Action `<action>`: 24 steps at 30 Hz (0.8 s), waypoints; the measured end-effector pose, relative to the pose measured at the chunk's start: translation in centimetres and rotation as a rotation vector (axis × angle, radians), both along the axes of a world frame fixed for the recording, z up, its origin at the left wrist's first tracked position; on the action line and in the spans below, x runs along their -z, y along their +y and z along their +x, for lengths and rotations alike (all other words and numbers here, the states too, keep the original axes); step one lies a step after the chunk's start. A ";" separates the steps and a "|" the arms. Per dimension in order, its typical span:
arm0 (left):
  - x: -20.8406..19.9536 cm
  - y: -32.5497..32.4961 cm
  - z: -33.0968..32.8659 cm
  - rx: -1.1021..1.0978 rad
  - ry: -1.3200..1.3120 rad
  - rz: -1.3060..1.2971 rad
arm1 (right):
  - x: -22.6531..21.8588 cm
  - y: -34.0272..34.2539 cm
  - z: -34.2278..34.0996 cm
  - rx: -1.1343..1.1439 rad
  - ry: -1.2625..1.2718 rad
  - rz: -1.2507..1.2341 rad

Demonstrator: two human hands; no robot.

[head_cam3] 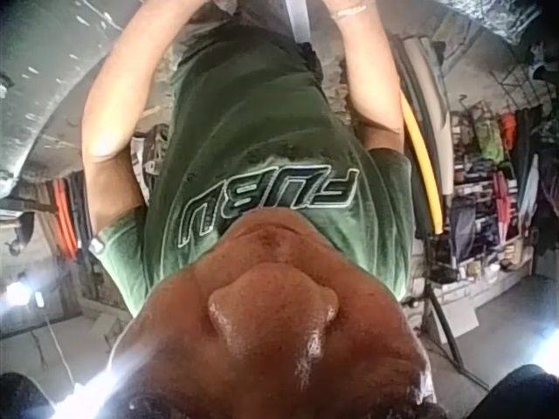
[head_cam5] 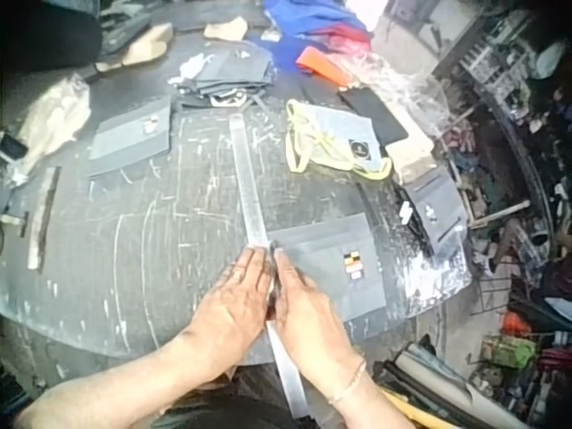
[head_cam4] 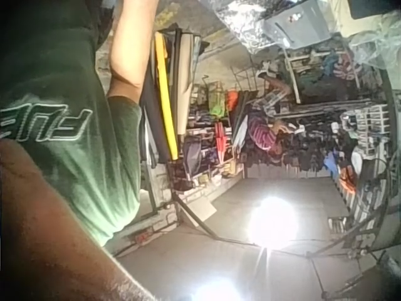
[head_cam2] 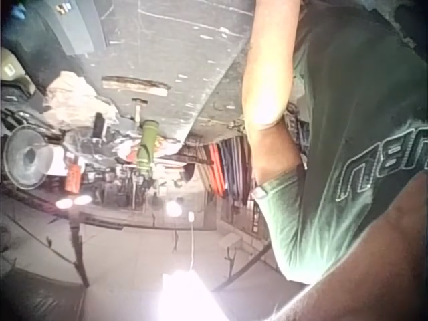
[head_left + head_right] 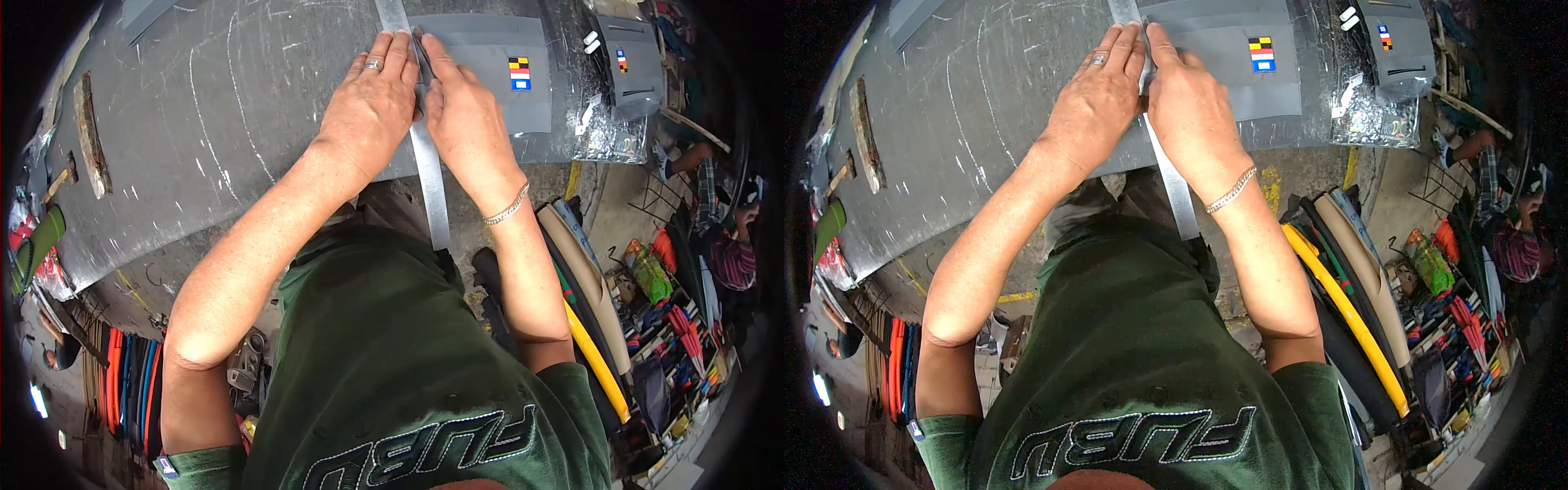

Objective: Cutting gray fabric material using a utility knife and a straight edge ruler on a workshop table.

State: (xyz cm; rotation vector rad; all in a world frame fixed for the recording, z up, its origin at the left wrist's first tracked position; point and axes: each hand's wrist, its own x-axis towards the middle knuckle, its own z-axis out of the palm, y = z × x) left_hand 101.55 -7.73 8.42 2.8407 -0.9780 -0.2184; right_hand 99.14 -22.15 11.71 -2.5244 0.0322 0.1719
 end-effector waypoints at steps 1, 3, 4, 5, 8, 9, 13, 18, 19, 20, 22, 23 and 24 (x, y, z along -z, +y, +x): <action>0.0 0.0 0.0 0.004 0.001 0.009 | -0.1 0.0 0.1 0.015 0.042 -0.005; -0.1 -0.1 0.0 0.007 0.002 0.017 | -0.2 0.0 0.1 0.030 0.084 -0.011; -0.1 0.0 0.0 0.007 -0.002 0.013 | -0.1 0.0 0.0 0.023 0.074 -0.010; -0.1 0.0 -0.1 0.007 -0.005 0.009 | -0.1 0.0 0.0 0.017 0.064 -0.008; -0.1 0.0 0.0 0.011 0.002 0.006 | -0.4 0.0 -0.1 0.023 0.089 -0.020; -0.2 0.0 0.0 0.011 0.003 0.005 | -0.4 0.0 -0.2 0.023 0.090 -0.020; -0.1 0.0 -0.1 0.006 -0.011 0.010 | -0.4 -0.1 -0.4 0.010 0.061 -0.009; 0.0 -0.1 -0.3 0.005 -0.022 0.025 | -0.1 -0.3 -0.7 -0.002 0.032 0.014; 0.0 -0.1 -0.2 -0.002 -0.015 0.012 | -0.1 -0.2 -0.8 0.004 0.029 0.015; 0.0 -0.2 -0.2 -0.009 -0.008 -0.001 | -0.1 -0.2 -0.8 0.009 0.026 0.016; -0.1 -0.2 -0.2 -0.006 -0.020 0.016 | -0.2 -0.3 -0.8 0.010 0.038 0.022; -0.2 -0.2 -0.3 -0.002 -0.033 0.031 | -0.3 -0.3 -0.8 0.012 0.048 0.026; -0.2 -0.2 -0.2 -0.003 -0.033 0.029 | -0.1 -0.5 -0.8 0.011 0.048 0.024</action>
